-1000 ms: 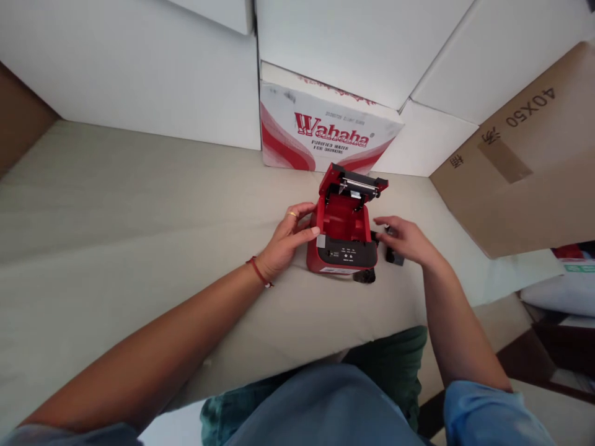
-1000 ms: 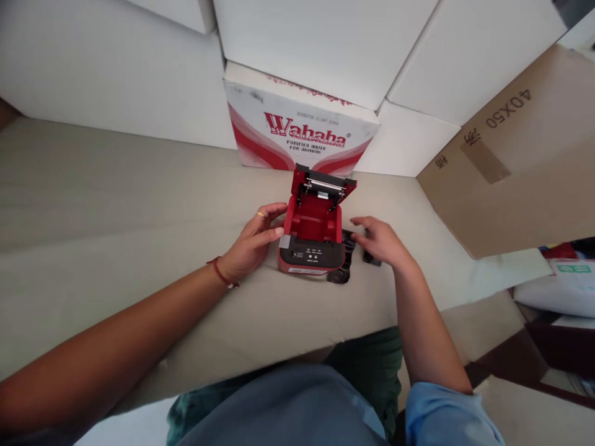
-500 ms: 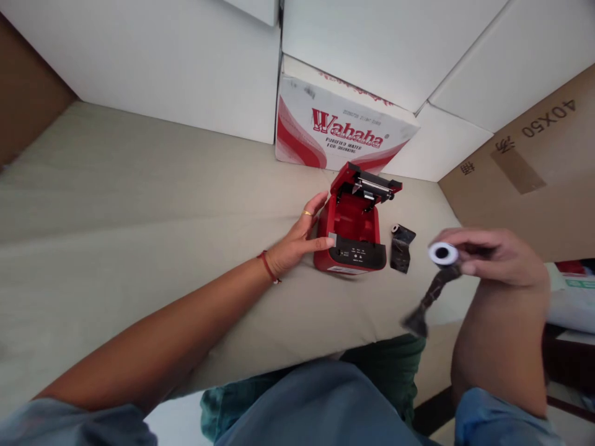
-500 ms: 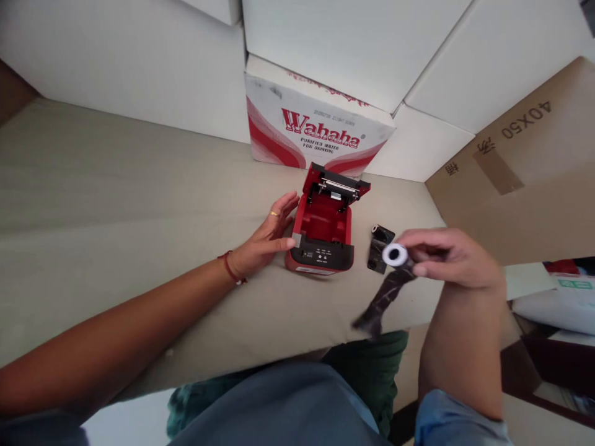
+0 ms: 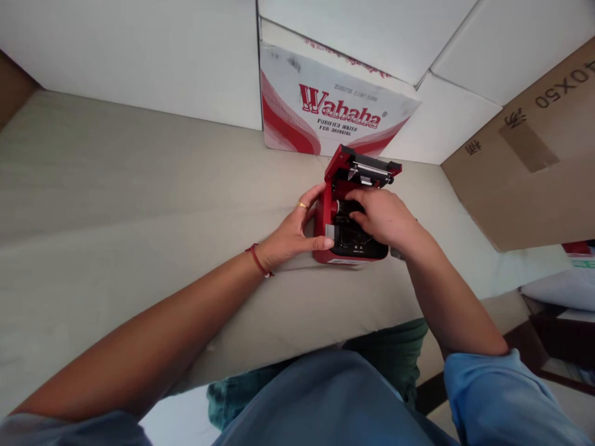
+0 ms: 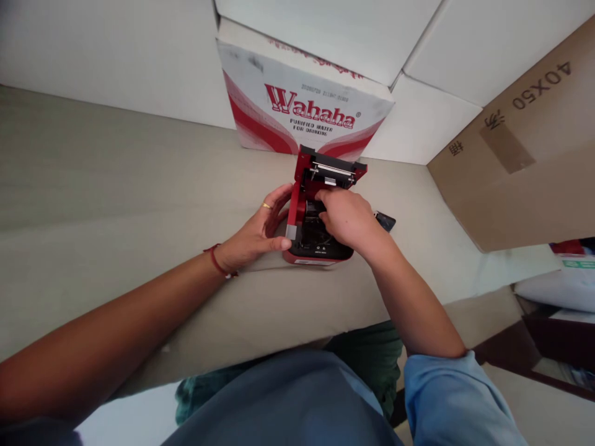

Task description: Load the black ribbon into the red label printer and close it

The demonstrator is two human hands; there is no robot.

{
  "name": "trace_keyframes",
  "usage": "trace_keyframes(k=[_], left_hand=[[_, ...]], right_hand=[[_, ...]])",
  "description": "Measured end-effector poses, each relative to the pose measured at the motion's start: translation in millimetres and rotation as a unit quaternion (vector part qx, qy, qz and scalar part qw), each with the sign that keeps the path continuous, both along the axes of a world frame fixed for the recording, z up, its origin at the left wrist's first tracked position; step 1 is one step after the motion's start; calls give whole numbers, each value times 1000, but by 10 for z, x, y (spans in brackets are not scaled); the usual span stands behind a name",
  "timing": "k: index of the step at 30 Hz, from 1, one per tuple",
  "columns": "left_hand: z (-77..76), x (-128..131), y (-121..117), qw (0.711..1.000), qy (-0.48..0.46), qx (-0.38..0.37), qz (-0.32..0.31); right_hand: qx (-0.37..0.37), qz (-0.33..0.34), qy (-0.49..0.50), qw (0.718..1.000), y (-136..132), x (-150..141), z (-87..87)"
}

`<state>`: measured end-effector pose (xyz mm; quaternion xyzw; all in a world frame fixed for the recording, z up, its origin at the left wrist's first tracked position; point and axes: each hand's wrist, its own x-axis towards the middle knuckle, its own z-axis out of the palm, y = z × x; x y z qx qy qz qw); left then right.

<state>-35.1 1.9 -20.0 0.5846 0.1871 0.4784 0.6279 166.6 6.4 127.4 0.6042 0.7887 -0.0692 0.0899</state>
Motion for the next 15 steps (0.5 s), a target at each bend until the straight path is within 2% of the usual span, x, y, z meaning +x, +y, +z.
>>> trace_keyframes(k=[3, 6, 9, 11, 13, 15], left_hand=[[18, 0, -13, 1000, -5, -10, -3], [24, 8, -21, 1000, -7, -10, 1], [24, 19, -15, 1000, -7, -5, 5], [17, 15, -9, 1000, -5, 2, 3], [13, -7, -19, 1000, 14, 17, 21], [26, -43, -69, 993, 61, 60, 84]], right_hand=[[0, -7, 3, 1000, 61, 14, -73], [35, 25, 90, 995, 14, 127, -105], [98, 66, 243, 963, -235, 288, -78], [130, 93, 311, 937, -478, 390, -67], [157, 121, 324, 925, -714, 468, -101], [181, 140, 311, 922, -894, 518, -187]])
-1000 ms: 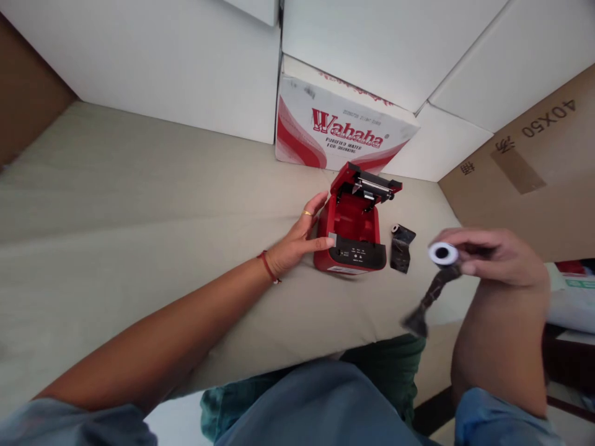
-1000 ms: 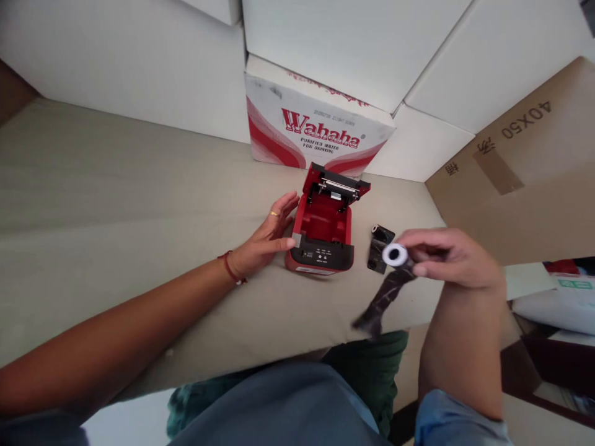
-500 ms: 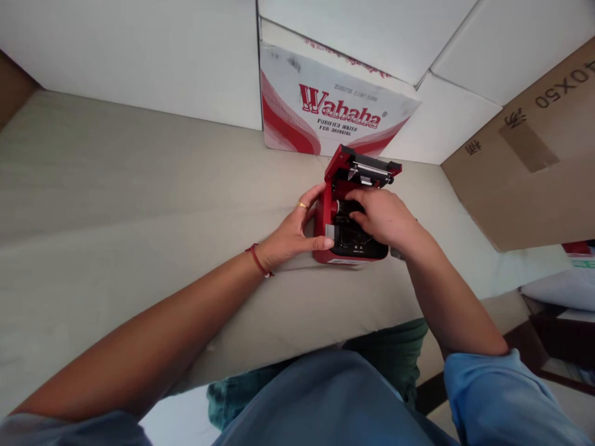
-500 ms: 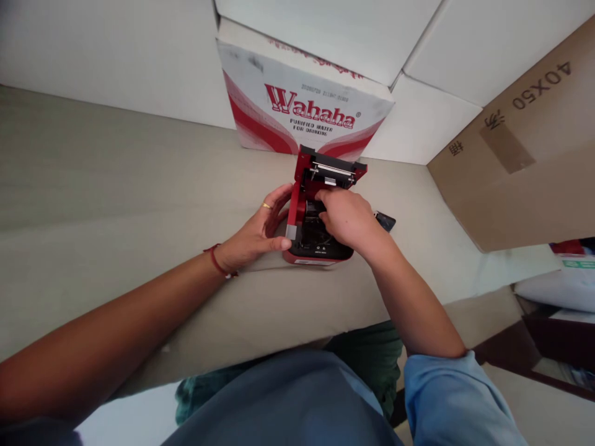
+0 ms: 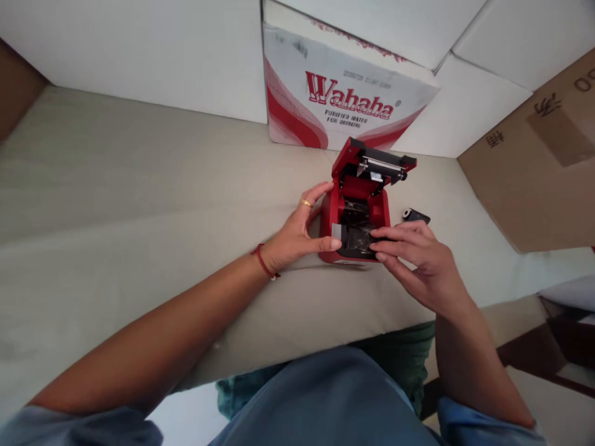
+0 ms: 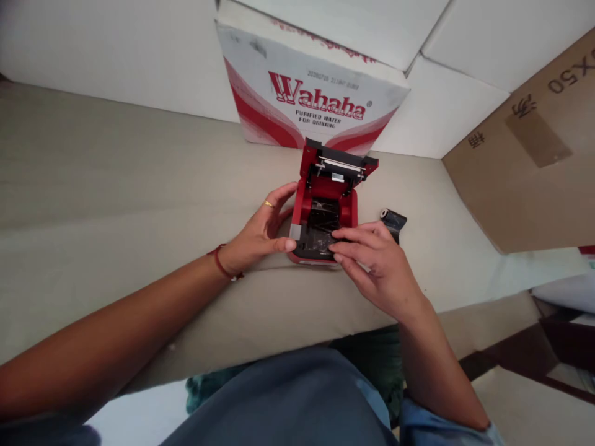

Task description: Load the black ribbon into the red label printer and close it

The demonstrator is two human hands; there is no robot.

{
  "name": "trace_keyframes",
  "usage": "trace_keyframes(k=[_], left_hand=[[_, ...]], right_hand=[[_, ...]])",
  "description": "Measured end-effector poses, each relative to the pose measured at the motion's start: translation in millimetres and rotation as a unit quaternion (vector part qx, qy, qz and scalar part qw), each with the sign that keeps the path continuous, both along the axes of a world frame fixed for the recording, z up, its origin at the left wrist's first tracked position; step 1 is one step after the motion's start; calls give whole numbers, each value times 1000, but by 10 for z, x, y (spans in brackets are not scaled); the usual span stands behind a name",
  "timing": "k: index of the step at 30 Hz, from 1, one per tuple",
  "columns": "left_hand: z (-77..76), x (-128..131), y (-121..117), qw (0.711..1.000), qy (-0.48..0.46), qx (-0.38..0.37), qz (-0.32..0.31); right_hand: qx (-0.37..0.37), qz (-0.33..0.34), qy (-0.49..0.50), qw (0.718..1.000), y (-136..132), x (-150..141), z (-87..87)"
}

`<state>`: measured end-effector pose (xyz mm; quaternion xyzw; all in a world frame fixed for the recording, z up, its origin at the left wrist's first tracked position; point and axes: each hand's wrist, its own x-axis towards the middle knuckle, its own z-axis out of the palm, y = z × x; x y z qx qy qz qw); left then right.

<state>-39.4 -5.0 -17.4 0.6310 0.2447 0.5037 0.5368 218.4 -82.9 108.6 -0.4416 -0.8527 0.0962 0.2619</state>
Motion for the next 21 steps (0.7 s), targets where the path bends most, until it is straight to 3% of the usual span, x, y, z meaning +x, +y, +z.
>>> trace_keyframes(k=[2, 4, 5, 7, 8, 11, 14, 18, 21], left_hand=[[44, -29, -102, 989, 67, 88, 101], [108, -26, -244, 949, 130, 208, 198], [139, -10, -319, 927, 159, 269, 207], [182, 46, -453, 887, 204, 379, 166], [191, 78, -503, 870, 228, 405, 163], [185, 146, -575, 833, 275, 439, 193], [192, 156, -586, 818, 301, 442, 210], [258, 162, -623, 794, 322, 462, 230], [285, 181, -660, 787, 341, 456, 236]], right_hand=[[22, -3, -1, 1000, -110, 26, -114], [37, -5, 13, 999, -168, 39, -215], [41, -3, 23, 999, -183, 45, -252], [39, 6, 52, 998, -187, 60, -296], [36, 2, 73, 997, -170, 72, -309], [32, -95, 166, 981, 13, 123, -363], [8, -196, 253, 947, 411, 179, -494], [-75, -157, 364, 915, 938, 166, -657], [-91, -146, 353, 920, 1050, 84, -662]])
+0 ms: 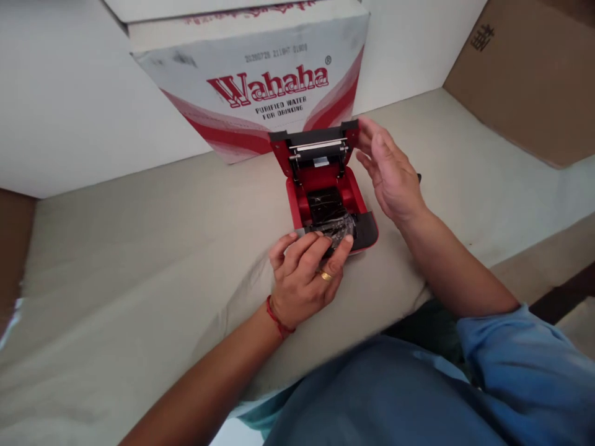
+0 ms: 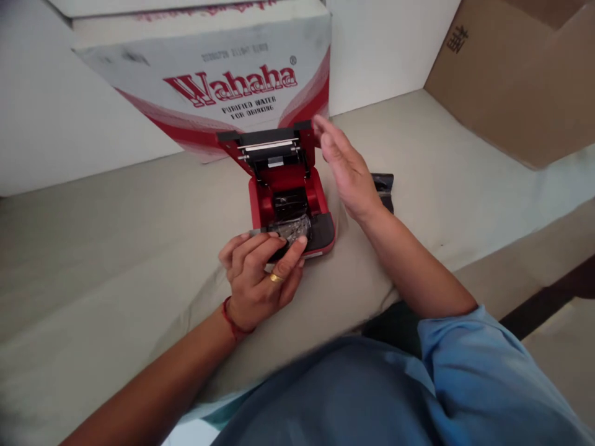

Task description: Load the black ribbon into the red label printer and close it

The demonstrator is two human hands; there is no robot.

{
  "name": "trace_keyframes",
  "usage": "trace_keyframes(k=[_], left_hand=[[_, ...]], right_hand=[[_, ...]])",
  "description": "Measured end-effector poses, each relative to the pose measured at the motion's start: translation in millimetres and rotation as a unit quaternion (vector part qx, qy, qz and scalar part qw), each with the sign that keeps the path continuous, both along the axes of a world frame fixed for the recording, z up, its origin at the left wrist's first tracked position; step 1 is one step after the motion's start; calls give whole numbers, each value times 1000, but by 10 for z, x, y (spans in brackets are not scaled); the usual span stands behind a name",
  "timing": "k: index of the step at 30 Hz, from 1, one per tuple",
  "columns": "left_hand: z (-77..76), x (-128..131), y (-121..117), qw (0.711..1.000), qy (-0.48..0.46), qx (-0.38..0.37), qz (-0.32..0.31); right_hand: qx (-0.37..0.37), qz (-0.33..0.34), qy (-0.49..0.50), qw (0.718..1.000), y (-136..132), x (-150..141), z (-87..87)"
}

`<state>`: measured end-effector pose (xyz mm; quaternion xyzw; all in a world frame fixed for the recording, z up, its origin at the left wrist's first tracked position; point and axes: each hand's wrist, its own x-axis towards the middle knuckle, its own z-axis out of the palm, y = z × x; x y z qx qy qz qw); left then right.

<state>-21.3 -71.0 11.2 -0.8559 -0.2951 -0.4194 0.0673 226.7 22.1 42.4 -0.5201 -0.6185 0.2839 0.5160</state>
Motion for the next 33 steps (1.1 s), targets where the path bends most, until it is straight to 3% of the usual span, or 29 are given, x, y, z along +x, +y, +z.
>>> trace_keyframes(k=[4, 10, 17, 22, 29, 33], left_hand=[[-7, 4, -17, 1000, 11, -9, 5], [15, 9, -23, 999, 23, 36, 17], [-34, 6, -51, 999, 20, 33, 33], [-61, -1, -34, 1000, 11, -6, 23], [-66, -35, -1, 1000, 14, 12, 13], [-106, -171, 71, 996, -82, 17, 9]], right_hand=[[45, -11, -12, 999, -146, -86, 79], [132, -5, -31, 991, -400, -118, 167], [163, 60, -144, 974, -634, -50, 88], [164, 49, -190, 967, -689, -97, 107], [170, 41, -150, 973, -716, -156, 69], [171, 46, -129, 976, -722, -165, 10]])
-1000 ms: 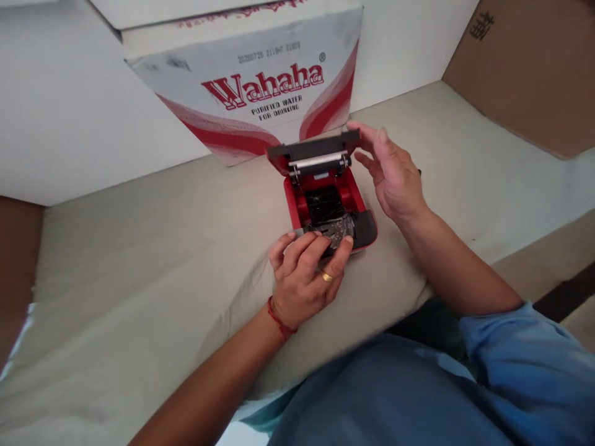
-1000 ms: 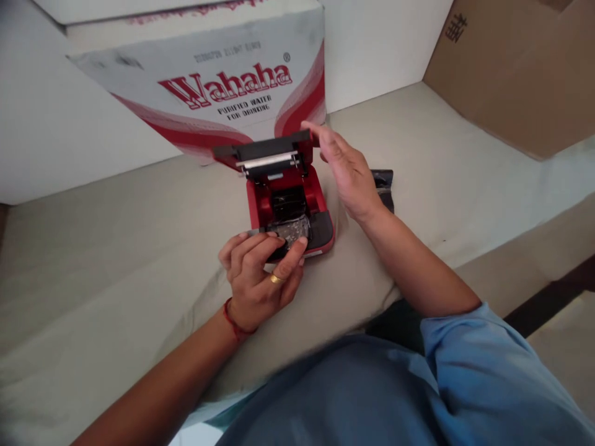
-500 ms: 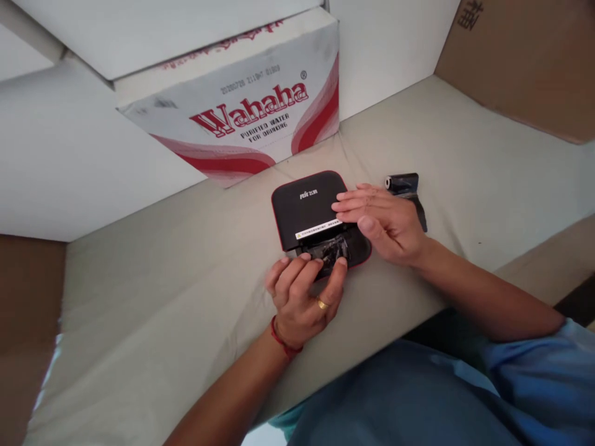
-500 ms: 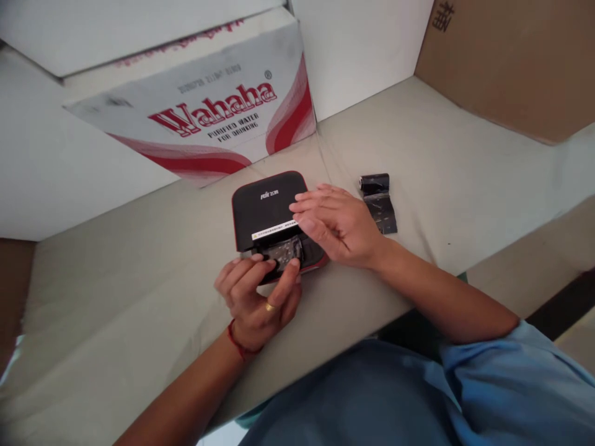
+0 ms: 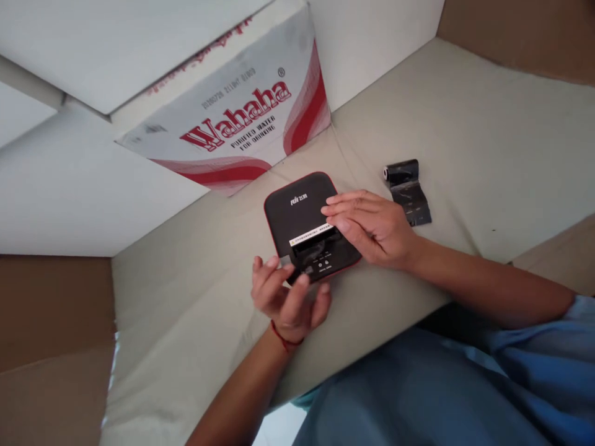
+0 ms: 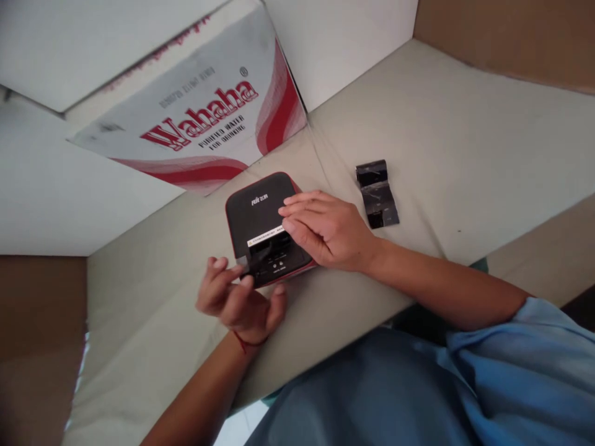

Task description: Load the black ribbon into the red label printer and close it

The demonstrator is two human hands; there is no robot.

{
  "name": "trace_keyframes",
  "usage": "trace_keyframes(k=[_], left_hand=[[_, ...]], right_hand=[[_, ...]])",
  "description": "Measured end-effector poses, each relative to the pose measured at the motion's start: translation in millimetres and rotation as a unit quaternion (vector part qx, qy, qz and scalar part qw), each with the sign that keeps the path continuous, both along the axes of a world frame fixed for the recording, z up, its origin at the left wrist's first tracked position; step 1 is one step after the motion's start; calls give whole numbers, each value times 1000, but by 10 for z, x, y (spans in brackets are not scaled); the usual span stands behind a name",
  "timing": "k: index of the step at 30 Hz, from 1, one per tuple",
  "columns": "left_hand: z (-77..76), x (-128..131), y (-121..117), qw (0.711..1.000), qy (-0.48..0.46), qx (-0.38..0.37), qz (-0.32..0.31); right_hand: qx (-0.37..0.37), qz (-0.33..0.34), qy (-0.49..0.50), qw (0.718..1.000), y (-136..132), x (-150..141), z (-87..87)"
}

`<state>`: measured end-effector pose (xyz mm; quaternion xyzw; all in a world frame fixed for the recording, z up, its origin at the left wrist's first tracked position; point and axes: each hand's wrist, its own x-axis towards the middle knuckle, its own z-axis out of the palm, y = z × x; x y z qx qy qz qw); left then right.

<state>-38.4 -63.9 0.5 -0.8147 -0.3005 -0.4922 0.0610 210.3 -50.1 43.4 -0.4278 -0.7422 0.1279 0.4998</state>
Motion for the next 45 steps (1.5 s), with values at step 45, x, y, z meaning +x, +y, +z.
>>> trace_keyframes(k=[45], left_hand=[[-69, -94, 204, 997, -64, -23, 30]], right_hand=[[-284, 6, -458, 842, 707, -335, 903]])
